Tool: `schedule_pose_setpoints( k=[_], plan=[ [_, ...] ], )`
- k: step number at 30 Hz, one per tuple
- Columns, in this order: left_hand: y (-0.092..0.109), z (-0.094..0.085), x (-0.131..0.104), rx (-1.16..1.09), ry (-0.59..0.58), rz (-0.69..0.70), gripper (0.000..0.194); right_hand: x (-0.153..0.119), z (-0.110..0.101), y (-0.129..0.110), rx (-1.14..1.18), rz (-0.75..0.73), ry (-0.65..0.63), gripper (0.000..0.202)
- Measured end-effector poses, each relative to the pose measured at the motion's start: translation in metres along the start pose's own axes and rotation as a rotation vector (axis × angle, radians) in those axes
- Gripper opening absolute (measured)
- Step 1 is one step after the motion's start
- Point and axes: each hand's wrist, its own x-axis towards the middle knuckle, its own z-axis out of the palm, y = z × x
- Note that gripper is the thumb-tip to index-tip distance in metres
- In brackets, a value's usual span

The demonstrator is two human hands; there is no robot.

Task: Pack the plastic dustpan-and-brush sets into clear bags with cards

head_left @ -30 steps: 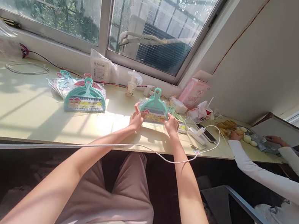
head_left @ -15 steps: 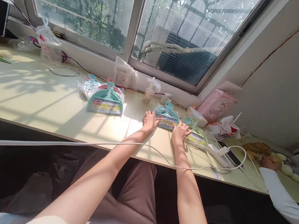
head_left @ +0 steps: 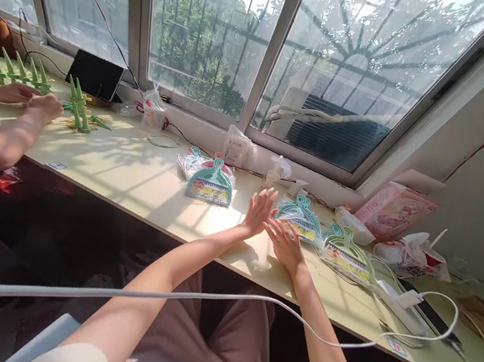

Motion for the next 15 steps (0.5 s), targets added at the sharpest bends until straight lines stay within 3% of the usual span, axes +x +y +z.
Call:
schedule_pose_setpoints(
  k=[2, 5, 9, 12, 15],
  plan=[
    [-0.035, -0.038, 0.000, 0.067, 0.078, -0.103, 0.061, -0.001, 0.001, -0.003, -0.006, -0.023, -0.003, 0.073],
    [-0.105, -0.105, -0.002, 0.177, 0.195, -0.348, 0.061, 0.002, 0.003, -0.004, -0.021, -0.045, 0.004, 0.069],
    [-0.179, -0.176, -0.012, 0.176, 0.095, -0.698, 0.029, 0.008, 0.008, -0.001, -0.019, -0.034, 0.023, 0.055],
    [-0.200, -0.202, -0.018, 0.156, 0.021, -0.734, 0.030, 0.009, 0.011, -0.001, 0.006, 0.010, 0.037, 0.046],
    [-0.203, -0.218, -0.015, 0.170, -0.015, -0.721, 0.038, 0.010, 0.010, -0.001, 0.015, 0.043, 0.023, 0.045]
  ],
)
